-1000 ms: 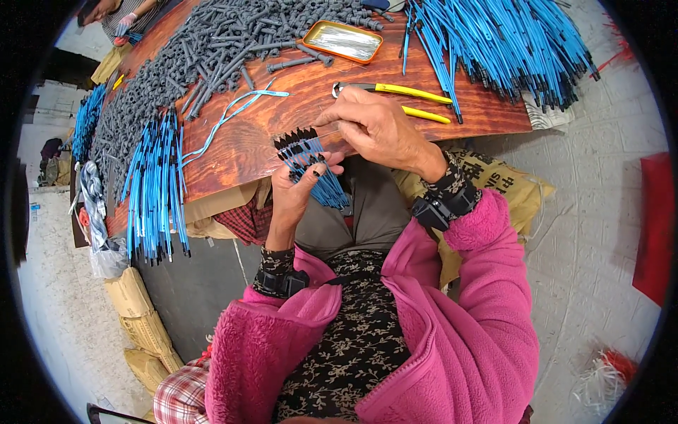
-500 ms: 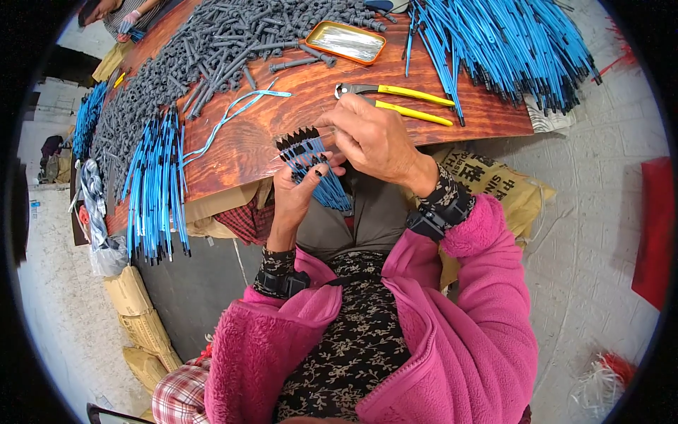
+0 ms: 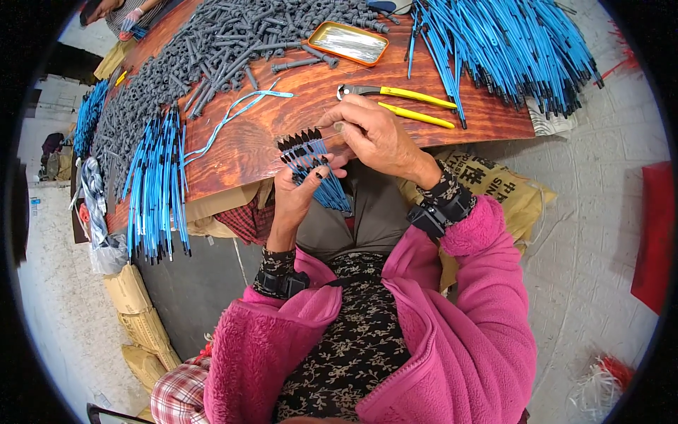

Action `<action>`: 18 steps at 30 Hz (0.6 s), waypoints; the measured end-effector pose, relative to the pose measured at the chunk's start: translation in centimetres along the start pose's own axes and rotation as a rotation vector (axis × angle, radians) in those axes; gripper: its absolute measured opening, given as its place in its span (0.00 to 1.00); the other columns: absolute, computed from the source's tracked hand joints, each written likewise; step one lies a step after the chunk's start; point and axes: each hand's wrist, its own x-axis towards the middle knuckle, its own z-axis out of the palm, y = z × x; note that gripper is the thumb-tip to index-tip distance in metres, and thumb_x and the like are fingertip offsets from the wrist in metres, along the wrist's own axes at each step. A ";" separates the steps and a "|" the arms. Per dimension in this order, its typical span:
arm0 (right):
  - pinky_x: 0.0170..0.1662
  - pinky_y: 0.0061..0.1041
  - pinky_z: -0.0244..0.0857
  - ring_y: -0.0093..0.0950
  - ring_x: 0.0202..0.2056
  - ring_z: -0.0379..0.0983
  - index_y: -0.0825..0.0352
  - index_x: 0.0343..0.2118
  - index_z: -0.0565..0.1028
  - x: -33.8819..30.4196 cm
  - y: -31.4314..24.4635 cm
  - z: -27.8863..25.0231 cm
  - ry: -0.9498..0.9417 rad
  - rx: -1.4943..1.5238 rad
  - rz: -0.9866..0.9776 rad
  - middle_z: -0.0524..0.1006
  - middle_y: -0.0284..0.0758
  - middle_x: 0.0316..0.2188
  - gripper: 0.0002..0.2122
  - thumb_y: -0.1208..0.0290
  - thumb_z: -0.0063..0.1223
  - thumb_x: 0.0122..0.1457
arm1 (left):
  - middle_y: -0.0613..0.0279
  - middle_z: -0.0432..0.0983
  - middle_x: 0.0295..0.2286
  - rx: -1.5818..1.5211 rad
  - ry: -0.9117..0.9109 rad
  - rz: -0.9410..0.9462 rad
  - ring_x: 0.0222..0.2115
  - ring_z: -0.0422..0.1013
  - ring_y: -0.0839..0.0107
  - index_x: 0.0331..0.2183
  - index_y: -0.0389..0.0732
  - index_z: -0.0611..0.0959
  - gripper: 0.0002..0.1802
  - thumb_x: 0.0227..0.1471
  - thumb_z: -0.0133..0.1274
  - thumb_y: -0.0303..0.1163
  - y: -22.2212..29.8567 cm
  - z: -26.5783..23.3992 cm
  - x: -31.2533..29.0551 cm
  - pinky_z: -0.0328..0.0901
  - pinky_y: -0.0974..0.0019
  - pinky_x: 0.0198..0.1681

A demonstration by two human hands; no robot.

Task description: Assembling and organizing small blue components with grey wires into a black holder at a workbench.

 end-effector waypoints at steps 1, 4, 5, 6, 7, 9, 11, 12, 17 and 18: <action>0.39 0.28 0.65 0.31 0.34 0.70 0.70 0.37 0.76 0.0 0.0 0.0 0.000 0.000 0.000 0.72 0.37 0.31 0.09 0.80 0.46 0.55 | 0.51 0.80 0.40 -0.001 0.003 -0.009 0.38 0.77 0.66 0.46 0.31 0.79 0.14 0.59 0.51 0.25 0.1 0.0 0.0 0.72 0.66 0.42; 0.39 0.28 0.64 0.30 0.34 0.70 0.70 0.38 0.76 0.2 0.1 -0.2 -0.037 0.074 -0.002 0.72 0.37 0.31 0.09 0.80 0.45 0.55 | 0.51 0.80 0.40 -0.004 0.006 -0.023 0.38 0.77 0.66 0.46 0.31 0.79 0.14 0.59 0.51 0.26 0.1 0.0 0.0 0.72 0.66 0.42; 0.39 0.28 0.64 0.30 0.34 0.70 0.70 0.38 0.76 0.3 0.1 -0.3 -0.037 0.074 -0.003 0.72 0.37 0.31 0.09 0.80 0.45 0.55 | 0.51 0.80 0.40 -0.007 0.006 -0.028 0.38 0.77 0.66 0.45 0.31 0.79 0.14 0.59 0.51 0.26 0.0 -0.1 0.1 0.72 0.66 0.42; 0.39 0.28 0.65 0.30 0.33 0.70 0.70 0.38 0.76 0.3 0.0 -0.3 -0.034 0.056 -0.003 0.72 0.37 0.31 0.09 0.80 0.45 0.55 | 0.51 0.80 0.40 -0.010 0.006 -0.033 0.38 0.77 0.66 0.45 0.31 0.79 0.14 0.59 0.51 0.26 0.0 -0.1 0.1 0.72 0.66 0.42; 0.39 0.28 0.65 0.31 0.33 0.70 0.70 0.38 0.76 0.3 -0.1 -0.3 -0.031 0.039 -0.003 0.72 0.37 0.31 0.09 0.80 0.45 0.55 | 0.51 0.80 0.40 -0.010 0.005 -0.032 0.38 0.77 0.66 0.45 0.31 0.79 0.14 0.59 0.51 0.26 0.1 0.0 0.1 0.72 0.66 0.42; 0.38 0.28 0.65 0.31 0.33 0.70 0.70 0.38 0.76 0.2 -0.4 -0.3 -0.029 0.024 -0.003 0.72 0.37 0.31 0.09 0.81 0.45 0.55 | 0.51 0.80 0.40 -0.017 0.011 -0.029 0.38 0.77 0.66 0.45 0.31 0.79 0.14 0.59 0.51 0.26 0.2 0.1 0.1 0.72 0.66 0.42; 0.37 0.29 0.65 0.33 0.32 0.70 0.70 0.38 0.76 0.1 -1.0 -0.1 0.001 -0.049 0.000 0.72 0.38 0.31 0.10 0.82 0.45 0.53 | 0.51 0.80 0.40 -0.020 0.014 -0.028 0.38 0.77 0.66 0.45 0.31 0.79 0.14 0.59 0.51 0.26 0.2 0.1 0.0 0.72 0.66 0.42; 0.37 0.29 0.65 0.34 0.32 0.70 0.70 0.38 0.76 0.0 -1.2 0.0 0.016 -0.085 0.002 0.71 0.39 0.31 0.11 0.83 0.45 0.53 | 0.51 0.80 0.40 -0.020 0.014 -0.015 0.38 0.77 0.66 0.46 0.31 0.79 0.14 0.59 0.51 0.26 0.1 0.1 0.0 0.72 0.65 0.42; 0.35 0.30 0.65 0.36 0.32 0.70 0.70 0.38 0.76 0.0 -1.5 0.1 0.053 -0.161 -0.059 0.71 0.40 0.31 0.12 0.85 0.45 0.51 | 0.51 0.80 0.40 -0.037 0.010 0.016 0.38 0.77 0.66 0.46 0.31 0.79 0.14 0.59 0.51 0.25 -0.2 0.1 0.0 0.72 0.65 0.42; 0.35 0.31 0.65 0.37 0.31 0.70 0.70 0.38 0.76 0.0 -1.5 0.1 0.054 -0.163 -0.051 0.71 0.41 0.30 0.13 0.85 0.45 0.50 | 0.51 0.80 0.40 -0.044 0.008 0.021 0.38 0.77 0.66 0.46 0.31 0.79 0.14 0.59 0.51 0.25 -0.2 0.1 0.2 0.72 0.65 0.42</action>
